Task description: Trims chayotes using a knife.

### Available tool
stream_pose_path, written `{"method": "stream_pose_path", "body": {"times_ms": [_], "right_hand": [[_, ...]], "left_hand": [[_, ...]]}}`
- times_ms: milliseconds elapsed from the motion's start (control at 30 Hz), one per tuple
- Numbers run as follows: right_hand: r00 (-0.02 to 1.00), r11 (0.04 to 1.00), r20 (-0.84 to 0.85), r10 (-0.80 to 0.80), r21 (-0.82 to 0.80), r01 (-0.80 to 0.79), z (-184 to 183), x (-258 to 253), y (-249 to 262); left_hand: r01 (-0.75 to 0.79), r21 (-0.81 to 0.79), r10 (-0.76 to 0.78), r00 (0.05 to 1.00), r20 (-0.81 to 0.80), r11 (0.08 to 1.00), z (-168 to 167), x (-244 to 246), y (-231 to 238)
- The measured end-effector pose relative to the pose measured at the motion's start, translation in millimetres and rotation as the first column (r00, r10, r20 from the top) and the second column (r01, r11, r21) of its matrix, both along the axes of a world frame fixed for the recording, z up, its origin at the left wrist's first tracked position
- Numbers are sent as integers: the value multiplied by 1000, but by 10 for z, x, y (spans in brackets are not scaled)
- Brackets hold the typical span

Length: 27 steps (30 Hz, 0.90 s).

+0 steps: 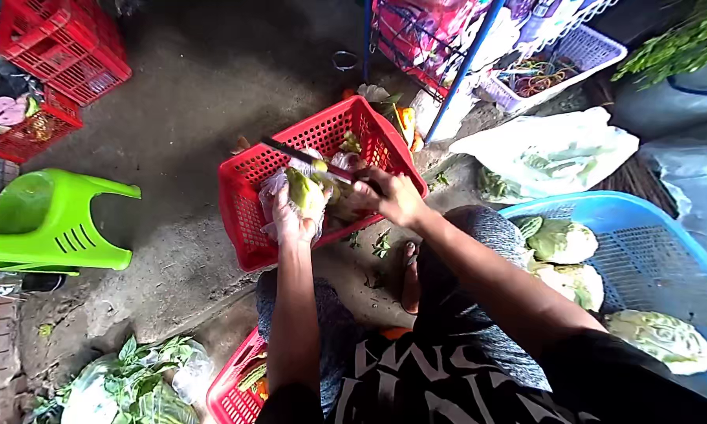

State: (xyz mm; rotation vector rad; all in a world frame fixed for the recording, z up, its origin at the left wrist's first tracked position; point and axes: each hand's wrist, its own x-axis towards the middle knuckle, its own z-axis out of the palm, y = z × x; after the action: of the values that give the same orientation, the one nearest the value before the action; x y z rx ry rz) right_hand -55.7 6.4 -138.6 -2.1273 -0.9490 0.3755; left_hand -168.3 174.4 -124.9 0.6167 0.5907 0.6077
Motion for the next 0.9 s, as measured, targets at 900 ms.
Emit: {"method": "stream_pose_path", "body": {"times_ms": [900], "right_hand": [[839, 921, 528, 133, 247, -301, -256, -248, 101]], "left_hand": [[52, 16, -49, 985, -167, 999, -88, 2, -181]]}}
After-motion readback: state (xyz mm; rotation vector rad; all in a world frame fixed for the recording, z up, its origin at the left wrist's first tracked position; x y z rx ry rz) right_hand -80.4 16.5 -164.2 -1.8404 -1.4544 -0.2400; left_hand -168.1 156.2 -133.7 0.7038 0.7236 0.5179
